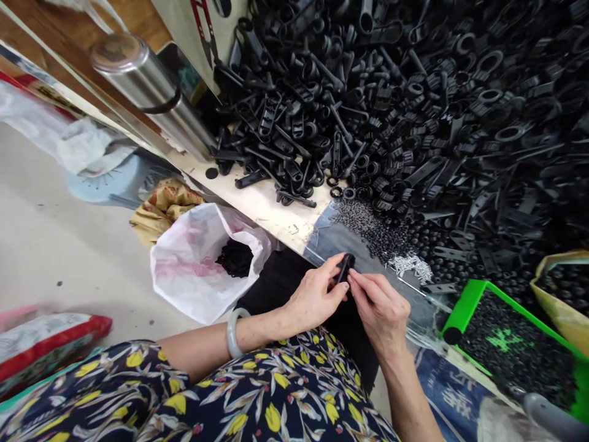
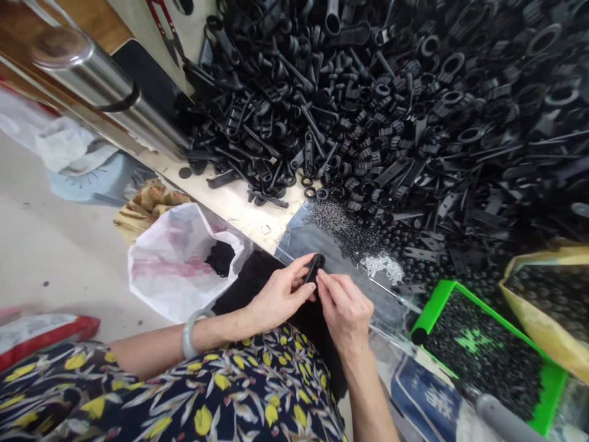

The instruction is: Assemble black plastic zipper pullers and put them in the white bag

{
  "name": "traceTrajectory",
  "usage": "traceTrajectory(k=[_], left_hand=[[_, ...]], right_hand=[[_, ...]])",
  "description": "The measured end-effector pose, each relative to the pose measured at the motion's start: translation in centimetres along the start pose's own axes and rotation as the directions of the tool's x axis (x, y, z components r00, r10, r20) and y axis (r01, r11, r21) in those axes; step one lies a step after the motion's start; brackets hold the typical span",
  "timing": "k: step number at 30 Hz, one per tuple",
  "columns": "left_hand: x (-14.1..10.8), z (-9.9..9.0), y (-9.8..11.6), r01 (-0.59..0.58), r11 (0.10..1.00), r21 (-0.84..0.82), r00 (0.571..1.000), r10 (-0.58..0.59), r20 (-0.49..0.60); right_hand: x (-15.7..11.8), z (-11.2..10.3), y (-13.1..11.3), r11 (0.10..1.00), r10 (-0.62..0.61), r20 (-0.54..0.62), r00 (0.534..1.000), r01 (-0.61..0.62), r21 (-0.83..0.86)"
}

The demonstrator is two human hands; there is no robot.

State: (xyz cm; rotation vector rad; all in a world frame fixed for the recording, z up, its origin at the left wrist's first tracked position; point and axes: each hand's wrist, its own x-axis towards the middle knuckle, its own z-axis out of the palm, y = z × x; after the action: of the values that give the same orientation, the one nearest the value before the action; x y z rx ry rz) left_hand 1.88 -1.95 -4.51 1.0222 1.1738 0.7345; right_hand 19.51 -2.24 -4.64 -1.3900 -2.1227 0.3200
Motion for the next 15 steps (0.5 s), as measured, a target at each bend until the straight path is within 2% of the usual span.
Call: traceTrajectory(k=[8, 15], left_hand=[[0.3, -0.3, -0.1, 0.022, 1.000, -0.015, 1.000, -0.022, 0.005], [0.6, -0.5, -0.6, -0.016, 1.000, 0.007, 0.999, 0.016, 0.029]], right_hand=[[0.9, -0.4, -0.1, 0.999, 0.052, 0.058, 0.997, -0.052, -0.010], [3.0, -1.6, 0.5, 0.992, -0.073, 0.251, 0.965, 0.096, -0.082]])
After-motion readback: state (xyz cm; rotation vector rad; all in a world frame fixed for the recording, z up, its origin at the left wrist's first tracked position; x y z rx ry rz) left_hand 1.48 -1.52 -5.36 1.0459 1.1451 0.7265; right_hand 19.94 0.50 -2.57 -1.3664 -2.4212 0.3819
